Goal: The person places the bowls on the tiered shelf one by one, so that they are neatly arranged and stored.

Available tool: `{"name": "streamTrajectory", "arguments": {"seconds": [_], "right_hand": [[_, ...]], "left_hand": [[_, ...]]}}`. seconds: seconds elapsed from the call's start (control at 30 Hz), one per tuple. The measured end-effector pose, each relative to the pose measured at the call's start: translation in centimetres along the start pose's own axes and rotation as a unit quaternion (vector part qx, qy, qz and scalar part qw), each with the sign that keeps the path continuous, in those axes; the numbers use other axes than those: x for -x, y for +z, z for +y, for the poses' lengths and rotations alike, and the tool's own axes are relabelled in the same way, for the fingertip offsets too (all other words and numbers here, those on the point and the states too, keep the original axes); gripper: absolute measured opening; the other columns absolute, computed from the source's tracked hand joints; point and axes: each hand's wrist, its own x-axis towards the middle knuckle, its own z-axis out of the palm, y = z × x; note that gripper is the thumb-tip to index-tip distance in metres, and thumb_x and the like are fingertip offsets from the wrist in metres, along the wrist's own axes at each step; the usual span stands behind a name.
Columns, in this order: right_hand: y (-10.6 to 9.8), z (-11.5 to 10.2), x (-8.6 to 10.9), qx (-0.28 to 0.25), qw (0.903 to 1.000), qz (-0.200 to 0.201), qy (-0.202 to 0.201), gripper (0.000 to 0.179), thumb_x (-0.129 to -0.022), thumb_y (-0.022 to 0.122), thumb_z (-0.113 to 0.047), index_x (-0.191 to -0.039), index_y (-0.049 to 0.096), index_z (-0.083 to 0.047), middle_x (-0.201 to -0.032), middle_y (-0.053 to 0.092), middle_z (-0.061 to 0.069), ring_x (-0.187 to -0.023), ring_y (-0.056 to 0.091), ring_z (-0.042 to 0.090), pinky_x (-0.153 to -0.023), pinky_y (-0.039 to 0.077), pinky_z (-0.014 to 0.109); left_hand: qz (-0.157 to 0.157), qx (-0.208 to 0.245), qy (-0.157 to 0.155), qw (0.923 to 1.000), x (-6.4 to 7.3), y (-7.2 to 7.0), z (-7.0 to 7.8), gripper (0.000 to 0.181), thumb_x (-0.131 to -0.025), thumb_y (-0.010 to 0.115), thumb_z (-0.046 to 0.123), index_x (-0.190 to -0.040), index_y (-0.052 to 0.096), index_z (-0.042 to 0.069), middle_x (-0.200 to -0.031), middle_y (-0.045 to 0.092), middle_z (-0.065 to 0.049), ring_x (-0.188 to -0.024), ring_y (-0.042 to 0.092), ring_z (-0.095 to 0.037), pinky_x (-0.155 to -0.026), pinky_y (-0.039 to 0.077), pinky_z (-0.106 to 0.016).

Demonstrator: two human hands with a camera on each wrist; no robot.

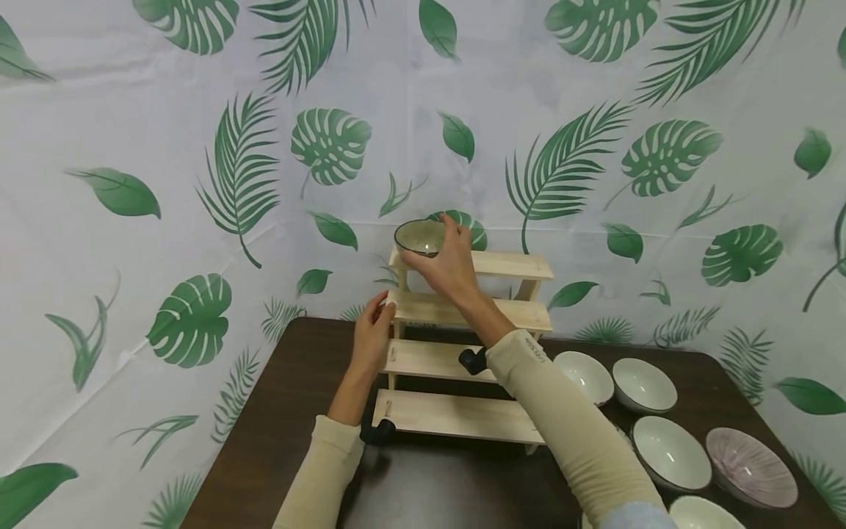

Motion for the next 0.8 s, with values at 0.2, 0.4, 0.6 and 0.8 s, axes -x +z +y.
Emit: {"name": "streamTrajectory", "arguments": {"seconds": [0.2, 0.4, 0.6, 0.8], "right_hand": [[-0.1, 0.6, -0.5, 0.0, 1.0, 0.001, 0.004, 0.104, -0.082, 0.079, -0.053, -0.163, 0.026, -0.014, -0.161, 0.025, 0.023, -0.142, 0.04, 0.041, -0.11, 0.045, 0.058], [0.5, 0.5, -0.7, 0.018, 0.9998, -0.008, 0.001, 0.112, -0.084, 0.078, -0.055, -0.166, 0.016, -0.009, -0.163, 0.021, 0.025, -0.149, 0.032, 0.042, -0.113, 0.043, 0.058], [0.5, 0.3, -0.7, 0.03, 0.9995, -0.012, 0.006, 0.117, -0.084, 0.076, -0.057, -0.167, 0.009, -0.009, -0.165, 0.018, 0.026, -0.151, 0.03, 0.043, -0.113, 0.043, 0.059], [0.3, 0.3, -0.9, 0.033, 0.9991, -0.018, 0.019, 0.119, -0.084, 0.075, -0.058, -0.167, 0.005, -0.01, -0.167, 0.016, 0.025, -0.151, 0.031, 0.043, -0.114, 0.042, 0.059]], "left_hand": [[-0.01, 0.009, -0.004, 0.9999, 0.1, 0.7, 0.8, 0.05, -0.108, 0.054, 0.027, -0.155, 0.047, 0.011, -0.142, 0.059, -0.018, -0.13, 0.054, -0.03, -0.111, 0.042, -0.047], [-0.02, 0.012, -0.023, 0.9995, 1.9, 0.1, 3.3, 0.051, -0.109, 0.051, 0.021, -0.157, 0.043, 0.007, -0.147, 0.054, -0.021, -0.137, 0.049, -0.035, -0.117, 0.038, -0.052], [-0.021, 0.009, -0.015, 0.9996, 1.7, 0.1, 3.1, 0.052, -0.109, 0.05, 0.022, -0.158, 0.041, 0.005, -0.147, 0.054, -0.022, -0.137, 0.049, -0.035, -0.117, 0.039, -0.053], [-0.024, 0.013, -0.019, 0.9994, 1.5, 0.3, 3.0, 0.051, -0.109, 0.051, 0.022, -0.157, 0.042, 0.006, -0.147, 0.054, -0.022, -0.137, 0.049, -0.035, -0.117, 0.038, -0.052]]}}
